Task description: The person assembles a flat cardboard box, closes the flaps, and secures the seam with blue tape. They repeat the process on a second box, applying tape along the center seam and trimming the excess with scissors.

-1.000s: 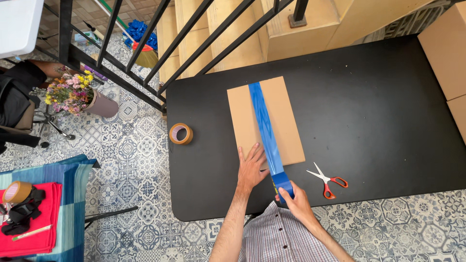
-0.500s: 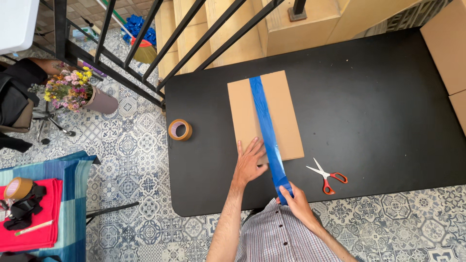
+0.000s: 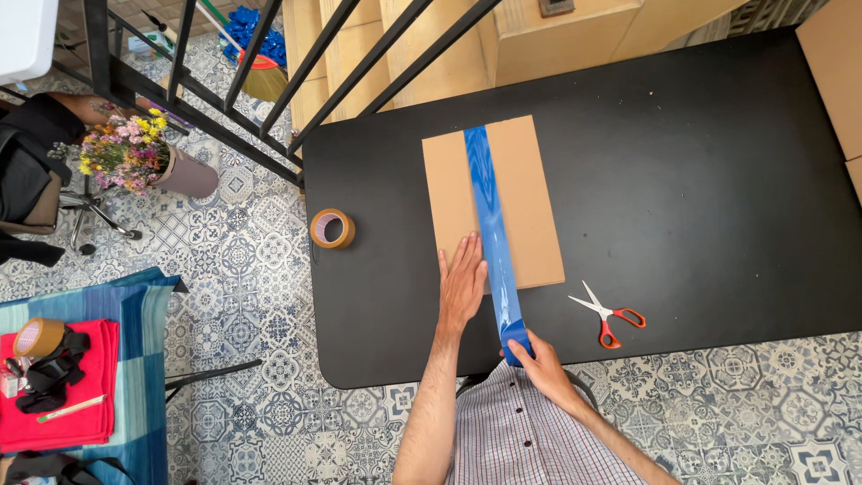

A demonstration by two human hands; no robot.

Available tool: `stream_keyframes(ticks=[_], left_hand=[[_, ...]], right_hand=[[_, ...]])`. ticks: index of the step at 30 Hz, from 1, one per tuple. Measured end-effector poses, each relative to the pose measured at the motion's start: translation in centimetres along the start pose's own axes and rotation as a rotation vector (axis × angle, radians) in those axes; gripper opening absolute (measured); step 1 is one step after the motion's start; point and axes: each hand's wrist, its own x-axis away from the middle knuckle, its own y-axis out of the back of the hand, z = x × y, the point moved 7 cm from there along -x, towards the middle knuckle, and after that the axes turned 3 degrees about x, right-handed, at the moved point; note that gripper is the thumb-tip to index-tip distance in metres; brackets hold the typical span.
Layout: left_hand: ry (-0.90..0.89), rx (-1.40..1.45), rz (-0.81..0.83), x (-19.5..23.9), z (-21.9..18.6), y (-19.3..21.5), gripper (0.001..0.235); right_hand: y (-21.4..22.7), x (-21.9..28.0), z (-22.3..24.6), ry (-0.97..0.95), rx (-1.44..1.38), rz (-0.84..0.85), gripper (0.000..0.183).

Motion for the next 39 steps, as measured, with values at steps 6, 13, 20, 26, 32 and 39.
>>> stream_keyframes(ticks=[6, 13, 20, 26, 32, 39], left_hand=[[0.002, -0.064, -0.009, -0.2, -0.1, -0.3, 0.064], [0.051, -0.087, -0.046, -0.3, 0.0, -0.4, 0.078], [0.173, -0.098, 0.104, -0.4, 0.0, -0.6, 0.104], [0.172, -0.108, 0.123, -0.5, 0.1, -0.5, 0.118], [0.141, -0.119, 0.132, -0.4, 0.3, -0.7, 0.128], [0.146, -0.106, 0.154, -0.4, 0.2, -0.9, 0.131]], right_hand=[[0.3, -0.7, -1.2, 0.005, 0.004, -0.027, 0.033], [-0.3, -1.6, -2.0, 0.029, 0.019, -0.001, 0.034], [0.0, -3.5, -3.5, 0.113, 0.031, -0.046, 0.026], [0.2, -5.2, -4.0, 0.159, 0.069, -0.062, 0.024], [0.5, -7.3, -7.1, 0.169, 0.052, -0.023, 0.02], [3.3, -6.9, -6.5, 0.202, -0.016, 0.015, 0.042]])
